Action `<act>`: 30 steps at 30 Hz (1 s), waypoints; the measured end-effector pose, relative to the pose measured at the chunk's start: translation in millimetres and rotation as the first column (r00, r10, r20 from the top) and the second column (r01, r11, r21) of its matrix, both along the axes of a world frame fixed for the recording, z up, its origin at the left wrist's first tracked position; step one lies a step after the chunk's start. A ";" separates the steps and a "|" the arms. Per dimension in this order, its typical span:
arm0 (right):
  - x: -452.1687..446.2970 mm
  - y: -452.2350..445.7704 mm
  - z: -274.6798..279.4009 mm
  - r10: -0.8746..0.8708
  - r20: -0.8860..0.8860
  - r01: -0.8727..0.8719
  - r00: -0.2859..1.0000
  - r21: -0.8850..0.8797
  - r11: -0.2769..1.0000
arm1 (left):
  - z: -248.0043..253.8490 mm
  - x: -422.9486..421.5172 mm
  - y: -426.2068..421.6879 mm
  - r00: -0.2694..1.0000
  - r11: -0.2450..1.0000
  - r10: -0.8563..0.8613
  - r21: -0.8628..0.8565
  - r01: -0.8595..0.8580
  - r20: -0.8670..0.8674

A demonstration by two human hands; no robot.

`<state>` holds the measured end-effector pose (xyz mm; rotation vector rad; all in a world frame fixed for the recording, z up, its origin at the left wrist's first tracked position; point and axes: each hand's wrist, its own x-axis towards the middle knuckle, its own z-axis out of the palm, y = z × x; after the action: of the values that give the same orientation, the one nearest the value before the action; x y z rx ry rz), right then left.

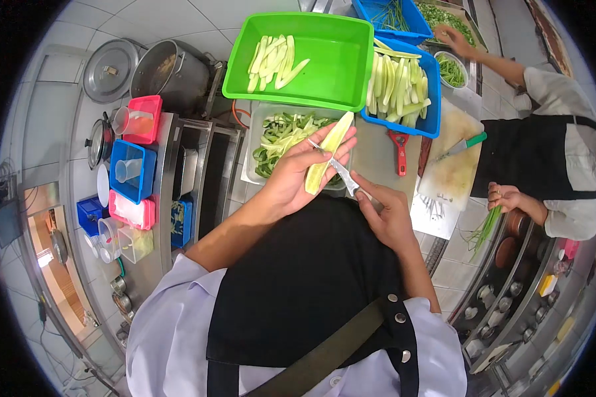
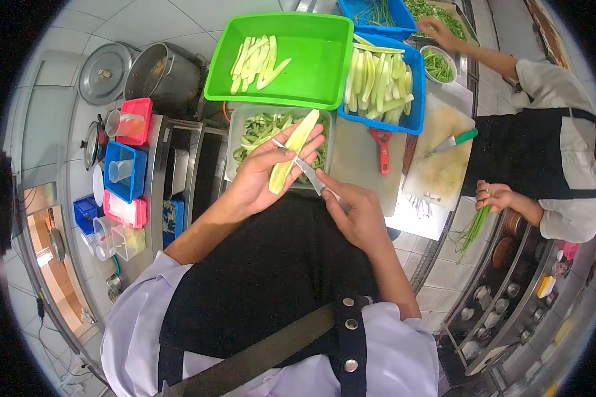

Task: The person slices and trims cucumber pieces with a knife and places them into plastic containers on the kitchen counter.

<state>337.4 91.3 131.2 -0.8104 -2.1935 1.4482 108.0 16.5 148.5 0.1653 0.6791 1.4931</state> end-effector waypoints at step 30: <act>-6.4 -4.0 -0.1 -0.012 0.000 0.012 1.000 0.004 1.000 | -6.0 5.6 17.7 0.982 0.988 0.148 -0.029 -0.152 -0.117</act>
<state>331.0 87.3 131.1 -0.8204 -2.1874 1.4378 113.7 34.1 142.5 0.1748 0.8267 1.6230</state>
